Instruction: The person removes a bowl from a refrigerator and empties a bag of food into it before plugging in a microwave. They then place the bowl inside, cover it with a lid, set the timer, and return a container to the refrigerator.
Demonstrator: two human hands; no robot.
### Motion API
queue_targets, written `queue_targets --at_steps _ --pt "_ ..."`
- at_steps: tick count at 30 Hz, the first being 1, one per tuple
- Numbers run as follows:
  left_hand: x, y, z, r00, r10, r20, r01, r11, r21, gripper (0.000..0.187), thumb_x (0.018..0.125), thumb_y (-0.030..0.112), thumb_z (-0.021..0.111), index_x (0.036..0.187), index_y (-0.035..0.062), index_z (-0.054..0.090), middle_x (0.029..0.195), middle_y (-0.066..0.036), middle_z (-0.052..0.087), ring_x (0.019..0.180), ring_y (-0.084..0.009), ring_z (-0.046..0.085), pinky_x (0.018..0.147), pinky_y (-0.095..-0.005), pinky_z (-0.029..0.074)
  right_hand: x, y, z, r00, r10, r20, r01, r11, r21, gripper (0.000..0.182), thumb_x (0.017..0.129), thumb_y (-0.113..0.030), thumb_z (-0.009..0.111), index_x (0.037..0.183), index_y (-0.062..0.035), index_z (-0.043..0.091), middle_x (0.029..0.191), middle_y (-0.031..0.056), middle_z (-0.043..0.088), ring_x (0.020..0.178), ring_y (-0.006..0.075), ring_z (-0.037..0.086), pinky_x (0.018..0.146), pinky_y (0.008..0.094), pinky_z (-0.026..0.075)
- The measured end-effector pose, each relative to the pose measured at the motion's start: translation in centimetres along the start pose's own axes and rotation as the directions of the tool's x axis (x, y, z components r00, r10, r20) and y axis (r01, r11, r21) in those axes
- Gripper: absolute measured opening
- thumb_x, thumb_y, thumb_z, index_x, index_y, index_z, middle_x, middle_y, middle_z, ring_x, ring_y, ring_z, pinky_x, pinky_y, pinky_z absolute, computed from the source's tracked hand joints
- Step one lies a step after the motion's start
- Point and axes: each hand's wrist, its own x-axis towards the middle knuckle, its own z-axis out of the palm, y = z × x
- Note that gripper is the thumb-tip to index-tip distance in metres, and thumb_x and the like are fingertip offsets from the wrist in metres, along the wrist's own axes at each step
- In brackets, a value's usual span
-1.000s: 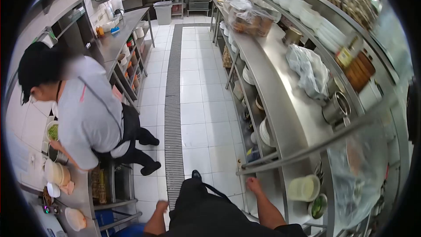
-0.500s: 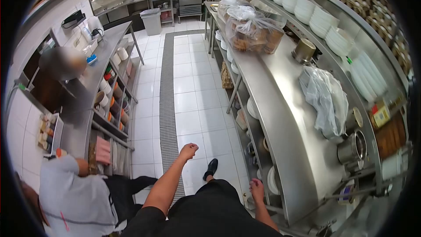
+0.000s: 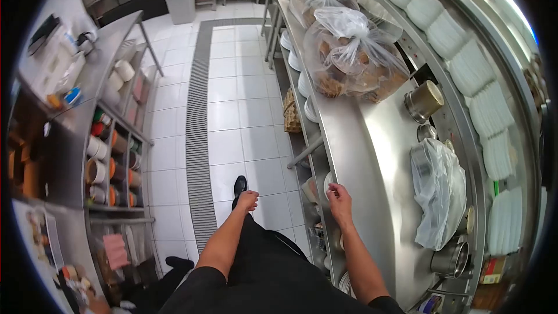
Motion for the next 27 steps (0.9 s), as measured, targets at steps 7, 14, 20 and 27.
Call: queue_targets --at_steps 7,14,20,27 --pt "19.0 14.3 7.5 0.977 -0.062 0.206 0.032 0.989 0.147 0.015 0.085 0.026 0.06 0.093 0.0127 0.062 0.077 -0.003 0.061 0.057 -0.0162 0.058 0.051 -0.0321 0.047 13.3 -1.3 2.8 0.974 -0.078 -0.214 -0.054 0.833 -0.551 0.054 0.079 -0.02 0.072 0.128 -0.0065 0.055 0.136 0.0203 0.045 0.127 0.0388 0.044 0.105 0.0441 0.038" --pt "31.9 33.0 17.0 0.914 0.352 0.203 -0.4 0.69 0.603 0.038 0.087 0.034 0.06 0.114 0.0078 0.059 0.107 -0.021 0.067 0.104 -0.041 0.062 0.087 -0.0481 0.049 25.2 -2.9 7.8 0.966 -0.034 -0.255 -0.187 0.587 -0.788 0.074 0.073 -0.033 0.078 0.136 -0.0109 0.048 0.147 0.0207 0.035 0.137 0.0413 0.031 0.112 0.056 0.024" --pt "44.9 35.8 24.1 0.546 0.738 0.396 -0.773 0.262 0.579 0.05 0.083 0.026 0.065 0.128 0.0087 0.053 0.111 -0.018 0.066 0.101 -0.0395 0.063 0.089 -0.0475 0.049 26.8 -2.9 7.6 0.951 0.101 -0.292 -0.301 0.514 -0.803 0.076 0.07 -0.038 0.079 0.135 -0.0127 0.049 0.151 0.02 0.03 0.139 0.0427 0.026 0.112 0.0612 0.019" --pt "44.5 37.9 25.1 0.819 0.516 0.251 -0.519 0.477 0.709 0.051 0.082 0.017 0.06 0.131 0.0075 0.048 0.112 -0.02 0.064 0.097 -0.0372 0.065 0.078 -0.0447 0.054 26.8 -2.6 7.3 0.963 0.089 -0.253 -0.262 0.517 -0.815 0.07 0.073 -0.041 0.076 0.134 -0.017 0.051 0.15 0.0193 0.033 0.137 0.0425 0.03 0.109 0.0625 0.022"
